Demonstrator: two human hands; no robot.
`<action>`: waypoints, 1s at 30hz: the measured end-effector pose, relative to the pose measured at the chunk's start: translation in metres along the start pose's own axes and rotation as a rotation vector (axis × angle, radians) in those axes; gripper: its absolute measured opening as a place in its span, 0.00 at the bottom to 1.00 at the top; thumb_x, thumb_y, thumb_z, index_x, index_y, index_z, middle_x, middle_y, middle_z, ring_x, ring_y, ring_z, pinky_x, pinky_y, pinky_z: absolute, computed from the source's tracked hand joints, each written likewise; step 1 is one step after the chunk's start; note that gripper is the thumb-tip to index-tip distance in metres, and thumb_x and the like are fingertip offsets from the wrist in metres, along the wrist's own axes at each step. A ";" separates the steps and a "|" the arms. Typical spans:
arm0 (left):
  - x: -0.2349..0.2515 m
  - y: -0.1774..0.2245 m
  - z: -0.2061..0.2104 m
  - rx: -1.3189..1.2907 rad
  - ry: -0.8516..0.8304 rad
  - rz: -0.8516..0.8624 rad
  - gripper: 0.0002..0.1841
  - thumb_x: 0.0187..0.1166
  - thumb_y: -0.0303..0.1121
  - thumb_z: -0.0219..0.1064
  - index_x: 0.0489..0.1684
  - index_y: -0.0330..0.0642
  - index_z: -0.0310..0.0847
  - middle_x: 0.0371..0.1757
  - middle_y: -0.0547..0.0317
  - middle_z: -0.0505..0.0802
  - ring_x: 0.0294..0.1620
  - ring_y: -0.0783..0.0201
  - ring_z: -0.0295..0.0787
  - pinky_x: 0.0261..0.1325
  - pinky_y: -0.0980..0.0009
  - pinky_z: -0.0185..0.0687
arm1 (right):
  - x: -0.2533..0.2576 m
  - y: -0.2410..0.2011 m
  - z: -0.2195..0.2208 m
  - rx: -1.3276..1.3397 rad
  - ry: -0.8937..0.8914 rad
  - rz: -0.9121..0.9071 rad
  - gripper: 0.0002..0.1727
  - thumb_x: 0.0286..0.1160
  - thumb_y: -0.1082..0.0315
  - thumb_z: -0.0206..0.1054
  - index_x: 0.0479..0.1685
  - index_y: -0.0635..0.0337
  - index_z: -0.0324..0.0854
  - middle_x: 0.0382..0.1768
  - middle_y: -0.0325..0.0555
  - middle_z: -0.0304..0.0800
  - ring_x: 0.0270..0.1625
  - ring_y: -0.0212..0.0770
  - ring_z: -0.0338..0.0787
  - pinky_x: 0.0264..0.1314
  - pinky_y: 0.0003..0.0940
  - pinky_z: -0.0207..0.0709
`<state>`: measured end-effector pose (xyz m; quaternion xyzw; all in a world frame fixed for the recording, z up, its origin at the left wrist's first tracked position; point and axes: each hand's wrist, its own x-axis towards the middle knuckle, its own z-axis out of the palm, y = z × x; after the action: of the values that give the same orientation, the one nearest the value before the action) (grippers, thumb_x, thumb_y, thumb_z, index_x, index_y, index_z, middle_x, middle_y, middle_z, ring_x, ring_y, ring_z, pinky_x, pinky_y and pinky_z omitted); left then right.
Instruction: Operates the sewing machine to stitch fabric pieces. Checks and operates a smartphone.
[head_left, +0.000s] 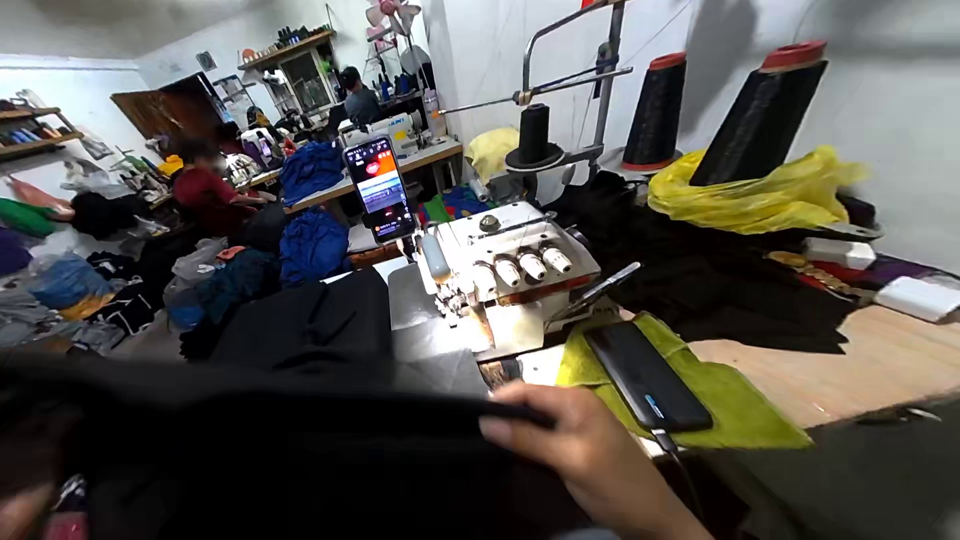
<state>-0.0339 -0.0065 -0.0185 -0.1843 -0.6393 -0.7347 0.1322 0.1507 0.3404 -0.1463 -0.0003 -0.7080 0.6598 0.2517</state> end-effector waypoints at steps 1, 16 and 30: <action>0.016 -0.031 -0.009 0.152 0.083 -0.061 0.10 0.92 0.35 0.50 0.56 0.47 0.77 0.42 0.70 0.93 0.41 0.75 0.93 0.48 0.74 0.91 | 0.006 0.011 0.008 0.072 0.096 0.096 0.07 0.73 0.62 0.75 0.42 0.54 0.93 0.37 0.33 0.96 0.41 0.25 0.93 0.46 0.25 0.88; -0.124 -0.150 0.156 0.549 -0.656 0.701 0.14 0.83 0.27 0.64 0.56 0.52 0.93 0.64 0.59 0.94 0.74 0.58 0.84 0.82 0.57 0.75 | -0.011 0.043 0.046 0.336 0.369 0.341 0.08 0.82 0.70 0.66 0.47 0.67 0.88 0.36 0.43 0.96 0.41 0.32 0.96 0.52 0.31 0.90; -0.069 -0.106 0.168 0.491 -0.586 0.579 0.11 0.86 0.35 0.64 0.41 0.39 0.90 0.36 0.62 0.92 0.38 0.78 0.87 0.44 0.83 0.85 | -0.025 0.054 0.039 0.132 -0.056 0.172 0.06 0.74 0.69 0.74 0.38 0.65 0.90 0.30 0.37 0.93 0.33 0.23 0.89 0.41 0.25 0.84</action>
<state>-0.0010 0.1721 -0.1240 -0.5177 -0.7265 -0.4120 0.1852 0.1413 0.3028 -0.2057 -0.0258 -0.6671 0.7239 0.1738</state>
